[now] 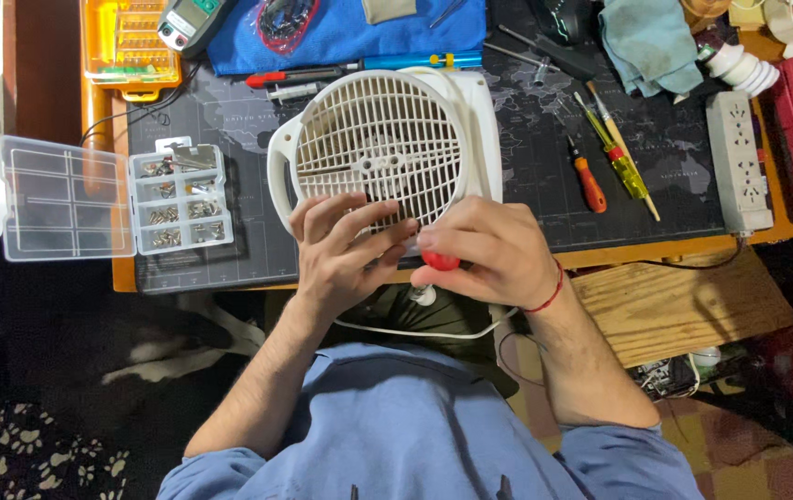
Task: The person uses a red-handled screwdriver to remove screws from the front grille of a white electric fan. They unscrew fasteners from multiple locations around the fan's perimeter and place the screws into a compartmentalized parts box on the workbench.
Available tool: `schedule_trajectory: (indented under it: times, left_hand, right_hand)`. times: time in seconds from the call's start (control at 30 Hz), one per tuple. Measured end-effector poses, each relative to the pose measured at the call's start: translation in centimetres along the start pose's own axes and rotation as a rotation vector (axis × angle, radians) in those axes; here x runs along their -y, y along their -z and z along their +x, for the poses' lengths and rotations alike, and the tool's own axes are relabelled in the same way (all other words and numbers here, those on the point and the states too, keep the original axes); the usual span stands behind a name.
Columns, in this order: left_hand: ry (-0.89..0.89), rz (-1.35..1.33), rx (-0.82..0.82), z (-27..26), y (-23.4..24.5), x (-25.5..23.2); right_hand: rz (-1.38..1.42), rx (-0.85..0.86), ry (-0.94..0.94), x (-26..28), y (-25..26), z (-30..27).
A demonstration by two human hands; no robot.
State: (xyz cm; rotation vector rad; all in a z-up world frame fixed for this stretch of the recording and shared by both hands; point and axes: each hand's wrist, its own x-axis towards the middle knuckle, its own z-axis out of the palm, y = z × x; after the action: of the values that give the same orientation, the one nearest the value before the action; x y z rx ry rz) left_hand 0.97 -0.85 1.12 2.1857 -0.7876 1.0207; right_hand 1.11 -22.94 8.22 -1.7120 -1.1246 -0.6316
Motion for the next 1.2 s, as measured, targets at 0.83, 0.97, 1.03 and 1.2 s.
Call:
schedule_trajectory:
  times: [0.83, 0.97, 1.03, 1.2]
  left_hand:
    - [-0.017, -0.092, 0.001, -0.2, 0.8, 0.7]
    - [-0.027, -0.075, -0.012, -0.3, 0.7, 0.9]
    - [-0.022, -0.082, -0.014, -0.5, 0.6, 0.9]
    - [-0.035, -0.088, -0.001, -0.8, 0.7, 1.2]
  right_hand:
    - [0.186, 0.112, -0.086, 0.2, 0.1, 1.4]
    - [0.273, 0.151, -0.104, 0.3, -0.2, 1.6]
    - [0.304, 0.144, -0.114, 0.2, -0.2, 1.5]
    - [0.346, 0.141, -0.131, 0.1, 0.1, 1.7]
